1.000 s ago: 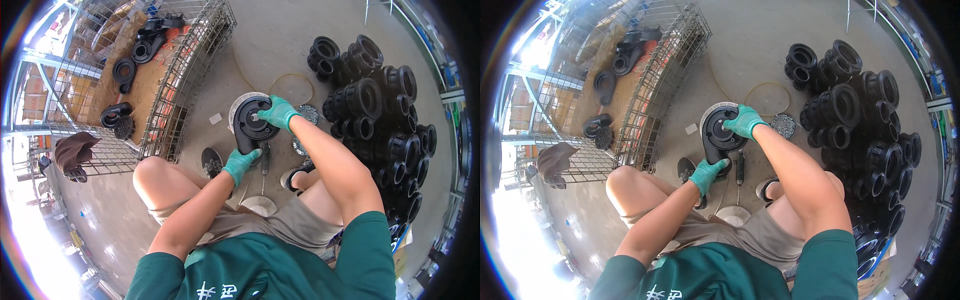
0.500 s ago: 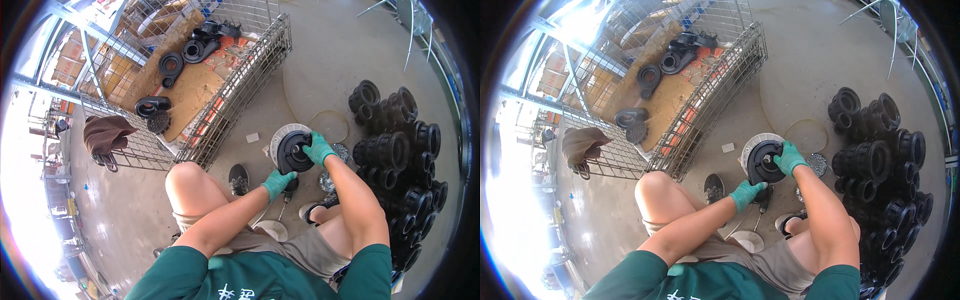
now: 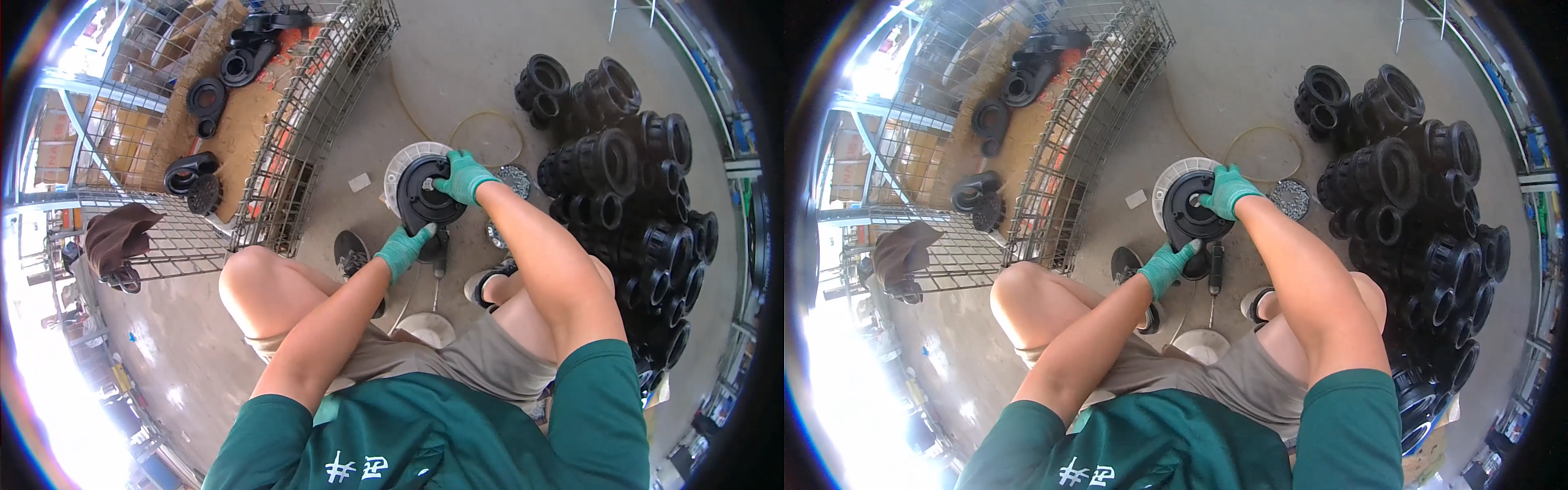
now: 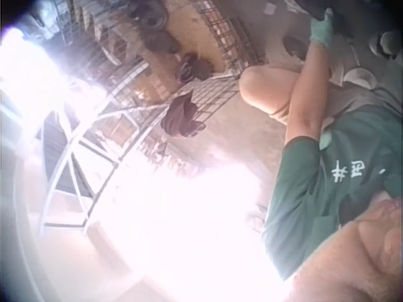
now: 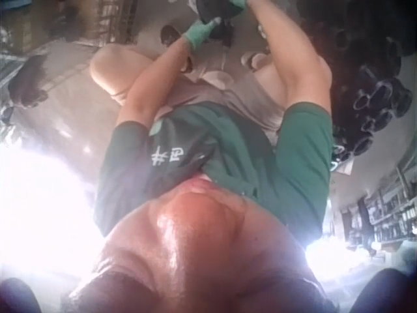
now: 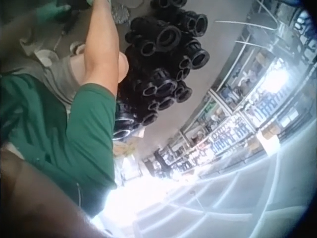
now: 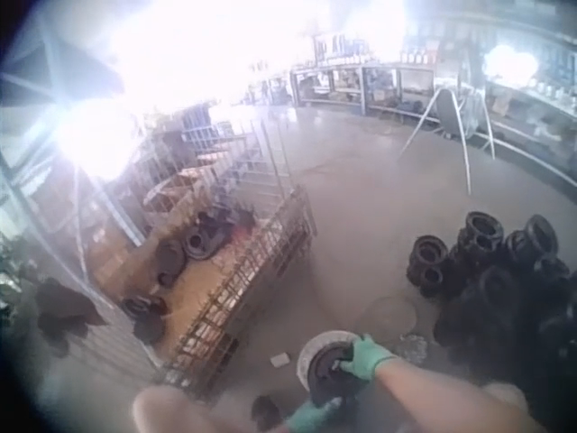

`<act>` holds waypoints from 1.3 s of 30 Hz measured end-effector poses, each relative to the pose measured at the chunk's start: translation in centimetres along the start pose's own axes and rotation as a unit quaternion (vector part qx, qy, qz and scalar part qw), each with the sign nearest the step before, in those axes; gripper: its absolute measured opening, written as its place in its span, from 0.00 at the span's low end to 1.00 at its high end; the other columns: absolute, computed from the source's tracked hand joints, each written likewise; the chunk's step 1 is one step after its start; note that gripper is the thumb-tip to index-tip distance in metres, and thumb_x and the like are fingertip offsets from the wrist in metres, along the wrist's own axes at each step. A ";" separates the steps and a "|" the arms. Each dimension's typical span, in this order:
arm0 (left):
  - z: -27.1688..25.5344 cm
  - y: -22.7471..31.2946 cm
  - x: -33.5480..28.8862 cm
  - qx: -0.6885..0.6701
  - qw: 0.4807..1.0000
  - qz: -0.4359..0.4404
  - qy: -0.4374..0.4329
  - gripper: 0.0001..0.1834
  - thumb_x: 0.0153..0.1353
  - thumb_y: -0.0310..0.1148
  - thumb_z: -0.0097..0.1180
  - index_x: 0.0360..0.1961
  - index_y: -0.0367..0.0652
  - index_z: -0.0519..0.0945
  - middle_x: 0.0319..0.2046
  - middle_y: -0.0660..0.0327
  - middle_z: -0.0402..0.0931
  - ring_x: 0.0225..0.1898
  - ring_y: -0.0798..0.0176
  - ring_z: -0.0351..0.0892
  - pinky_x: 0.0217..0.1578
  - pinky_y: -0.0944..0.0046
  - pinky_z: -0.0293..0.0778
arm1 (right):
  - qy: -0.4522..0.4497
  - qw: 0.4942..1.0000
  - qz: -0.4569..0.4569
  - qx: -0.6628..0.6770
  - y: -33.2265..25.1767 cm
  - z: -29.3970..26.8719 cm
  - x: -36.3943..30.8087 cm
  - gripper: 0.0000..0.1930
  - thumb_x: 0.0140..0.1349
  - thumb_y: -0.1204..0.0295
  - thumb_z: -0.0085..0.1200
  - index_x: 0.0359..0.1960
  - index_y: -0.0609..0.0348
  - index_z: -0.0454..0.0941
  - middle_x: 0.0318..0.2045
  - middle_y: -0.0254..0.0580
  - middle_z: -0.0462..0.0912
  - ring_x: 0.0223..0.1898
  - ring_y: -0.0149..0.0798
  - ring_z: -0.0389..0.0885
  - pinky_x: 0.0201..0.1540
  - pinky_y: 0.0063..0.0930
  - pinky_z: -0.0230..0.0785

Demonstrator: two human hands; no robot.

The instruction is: The person assembles a black plastic fan housing by inserting and tightening screws using a pneumatic screwdriver and hammering components together.

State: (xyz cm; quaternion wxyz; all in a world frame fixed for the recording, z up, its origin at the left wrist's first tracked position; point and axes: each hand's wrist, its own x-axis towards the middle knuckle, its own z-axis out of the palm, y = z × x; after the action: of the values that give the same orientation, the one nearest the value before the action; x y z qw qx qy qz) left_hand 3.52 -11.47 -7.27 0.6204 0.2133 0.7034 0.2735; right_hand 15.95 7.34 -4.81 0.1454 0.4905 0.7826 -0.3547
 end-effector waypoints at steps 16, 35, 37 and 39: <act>-27.0 24.4 0.0 0.446 0.746 0.342 0.356 0.19 0.64 0.40 0.60 0.52 0.41 0.82 0.46 0.45 0.84 0.47 0.45 0.85 0.48 0.54 0.79 | 0.121 0.972 -0.122 0.160 -5.3 -10.4 -11.2 0.28 0.65 0.65 0.60 0.65 0.61 0.72 0.56 0.60 0.81 0.56 0.56 0.81 0.60 0.41 0.72; -56.1 2.8 6.5 0.476 0.781 -0.309 0.262 0.77 0.43 0.67 0.74 0.79 0.41 0.36 0.71 0.38 0.62 0.70 0.40 0.66 0.69 0.51 0.64 | 0.106 0.989 0.031 0.103 1.5 -9.7 -11.1 0.33 0.58 0.82 0.59 0.68 0.59 0.70 0.57 0.54 0.80 0.58 0.49 0.80 0.61 0.39 0.71; -56.0 2.2 6.2 0.467 0.791 -0.299 0.258 0.77 0.41 0.67 0.75 0.79 0.40 0.38 0.72 0.38 0.60 0.71 0.40 0.64 0.70 0.51 0.62 | 0.109 0.988 0.018 0.110 2.0 -9.1 -11.0 0.32 0.57 0.83 0.60 0.67 0.59 0.70 0.57 0.54 0.81 0.57 0.50 0.80 0.61 0.39 0.72; -57.1 0.8 6.2 0.568 0.697 -0.280 0.336 0.80 0.35 0.67 0.77 0.80 0.45 0.39 0.73 0.36 0.56 0.73 0.37 0.59 0.71 0.49 0.62 | 0.121 0.985 0.008 0.124 2.7 -8.5 -11.0 0.32 0.57 0.83 0.60 0.66 0.59 0.71 0.56 0.54 0.81 0.56 0.50 0.81 0.61 0.39 0.72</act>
State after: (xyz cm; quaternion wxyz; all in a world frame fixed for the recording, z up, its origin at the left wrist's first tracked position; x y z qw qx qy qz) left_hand -53.86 -13.70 -6.84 0.1517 0.2126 0.9139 -0.3107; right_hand 24.57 6.71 6.41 -0.0096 0.5504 0.7405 -0.3855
